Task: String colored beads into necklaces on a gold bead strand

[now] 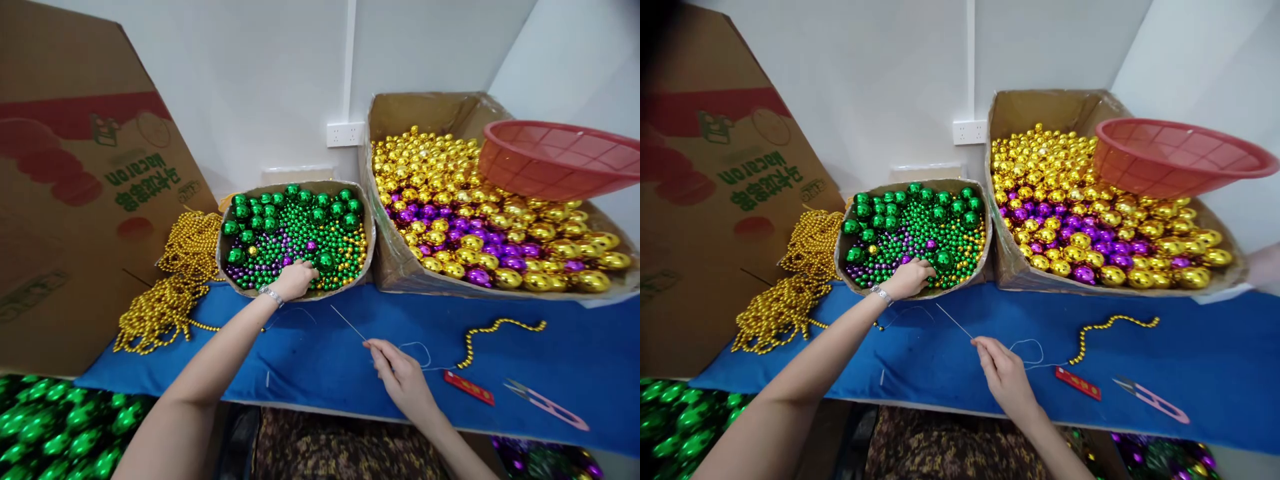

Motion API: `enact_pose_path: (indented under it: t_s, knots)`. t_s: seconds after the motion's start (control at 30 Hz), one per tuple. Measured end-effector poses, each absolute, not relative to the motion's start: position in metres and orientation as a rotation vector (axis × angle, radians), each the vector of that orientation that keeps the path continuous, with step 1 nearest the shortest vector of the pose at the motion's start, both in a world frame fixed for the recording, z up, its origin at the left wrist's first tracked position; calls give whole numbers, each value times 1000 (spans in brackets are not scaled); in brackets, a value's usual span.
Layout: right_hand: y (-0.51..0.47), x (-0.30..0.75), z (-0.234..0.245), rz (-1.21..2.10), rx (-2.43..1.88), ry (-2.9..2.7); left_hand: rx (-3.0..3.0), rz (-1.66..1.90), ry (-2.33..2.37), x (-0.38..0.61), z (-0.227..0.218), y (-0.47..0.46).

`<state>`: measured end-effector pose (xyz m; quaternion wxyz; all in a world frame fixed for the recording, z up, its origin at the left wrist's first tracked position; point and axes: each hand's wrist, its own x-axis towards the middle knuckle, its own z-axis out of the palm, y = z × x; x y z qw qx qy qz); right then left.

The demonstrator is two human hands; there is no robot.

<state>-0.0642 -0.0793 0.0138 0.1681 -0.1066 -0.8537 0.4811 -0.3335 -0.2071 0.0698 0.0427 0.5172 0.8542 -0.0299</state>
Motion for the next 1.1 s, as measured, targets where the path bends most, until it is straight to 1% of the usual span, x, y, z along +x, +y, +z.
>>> enact_pose_path:
  t_s: [0.17, 0.43, 0.6, 0.7, 0.77, 0.83, 0.9, 0.97, 1.03, 1.1]
  knots:
    - [-78, -64, 15, 1364, -312, -2455, 1744, -133, 2471, -337, 67, -208]
    - [-81, -73, 19, 1237, -260, -2473, 1859, 36, 2408, -340, 66, -211]
    - [-80, -72, 20, 1241, -254, -2476, 2012, 14, 2268, -339, 70, -210]
    - [-80, -71, 19, 1259, -256, -2465, 1973, 59, 2241, -342, 71, -208]
    - [-79, -71, 19, 1250, -264, -2455, 1833, 292, 2273, -341, 69, -208]
    - [-79, -71, 22, 1215, -271, -2452, 1551, 779, 2274, -334, 67, -211]
    - [-80, -72, 27, 1164, -269, -2451, 1145, 1359, 2099, -321, 65, -216]
    - [-80, -74, 32, 1107, -252, -2443, 770, 1762, 1784, -305, 64, -221]
    - [-81, -76, 36, 1051, -229, -2434, 536, 1943, 1526, -289, 64, -225]
    - [-81, -78, 38, 999, -209, -2438, 402, 2009, 1383, -277, 65, -228]
